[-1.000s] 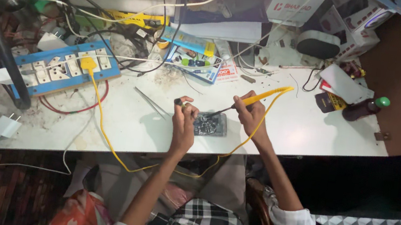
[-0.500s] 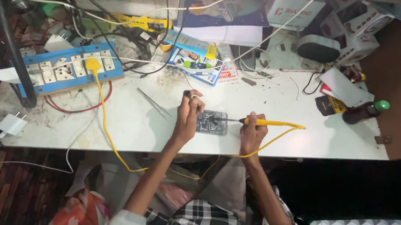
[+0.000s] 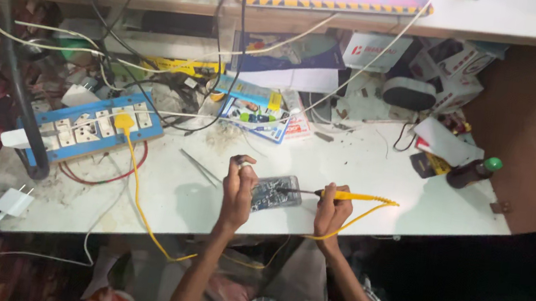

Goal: The person solders a small electronic circuit board using a soldering iron and solder wire. They hold the board with one hand and apply the soldering iron with the other, working on various points on the board.

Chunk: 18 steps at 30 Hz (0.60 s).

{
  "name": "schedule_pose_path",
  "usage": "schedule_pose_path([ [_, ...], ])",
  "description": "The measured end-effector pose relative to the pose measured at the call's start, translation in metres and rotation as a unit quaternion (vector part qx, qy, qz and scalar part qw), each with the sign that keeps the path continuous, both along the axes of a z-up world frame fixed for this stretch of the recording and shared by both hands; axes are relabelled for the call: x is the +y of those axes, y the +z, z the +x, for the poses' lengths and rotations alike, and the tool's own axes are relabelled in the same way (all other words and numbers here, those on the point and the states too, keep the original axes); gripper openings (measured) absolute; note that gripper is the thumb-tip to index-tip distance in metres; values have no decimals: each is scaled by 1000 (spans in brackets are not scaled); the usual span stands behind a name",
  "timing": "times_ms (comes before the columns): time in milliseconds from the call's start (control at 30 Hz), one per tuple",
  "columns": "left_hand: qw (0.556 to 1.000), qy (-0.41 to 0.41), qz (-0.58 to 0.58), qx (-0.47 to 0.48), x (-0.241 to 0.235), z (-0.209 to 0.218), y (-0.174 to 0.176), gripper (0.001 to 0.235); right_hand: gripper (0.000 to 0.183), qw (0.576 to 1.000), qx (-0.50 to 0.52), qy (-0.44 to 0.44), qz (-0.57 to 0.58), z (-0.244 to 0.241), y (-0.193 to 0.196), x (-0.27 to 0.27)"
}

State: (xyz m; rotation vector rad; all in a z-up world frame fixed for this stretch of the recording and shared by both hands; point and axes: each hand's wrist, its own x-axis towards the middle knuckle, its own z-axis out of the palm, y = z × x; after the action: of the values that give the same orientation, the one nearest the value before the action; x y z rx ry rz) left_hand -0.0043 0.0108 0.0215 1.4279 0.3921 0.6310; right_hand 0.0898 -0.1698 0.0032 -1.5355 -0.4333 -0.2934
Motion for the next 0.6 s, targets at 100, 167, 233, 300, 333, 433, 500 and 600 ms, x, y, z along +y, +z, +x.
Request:
schedule_pose_path([
  [100, 938, -84, 253, 221, 10, -28, 29, 38, 32, 1000, 12, -9, -7, -4, -2, -3],
  [167, 860, -125, 402, 288, 11, -35, 39, 49, 32, 999, 48, -13, 5, -1, -2, 0],
  [233, 784, -117, 528, 305, 9, -38, 39, 66, 32, 999, 45, -19, 8, 2, 0, 2],
  [300, 784, -95, 546, 278, 8, -41, 29, 73, 31, 999, 50, -16, 14, -2, -2, 3],
  [333, 784, -84, 555, 265, 7, -43, 23, 76, 31, 998, 54, -11, 19, -4, -2, 2],
  [433, 799, -72, 542, 251, 10, -36, 14, 75, 31, 999, 39, -4, 22, -2, -1, 2],
  [500, 798, -98, 529, 271, 15, -34, 14, 70, 31, 999, 38, -3, 19, -3, -1, 1],
  [600, 790, -132, 528, 283, 22, -28, 25, 64, 30, 998, 57, -2, 22, -4, -1, 1],
])
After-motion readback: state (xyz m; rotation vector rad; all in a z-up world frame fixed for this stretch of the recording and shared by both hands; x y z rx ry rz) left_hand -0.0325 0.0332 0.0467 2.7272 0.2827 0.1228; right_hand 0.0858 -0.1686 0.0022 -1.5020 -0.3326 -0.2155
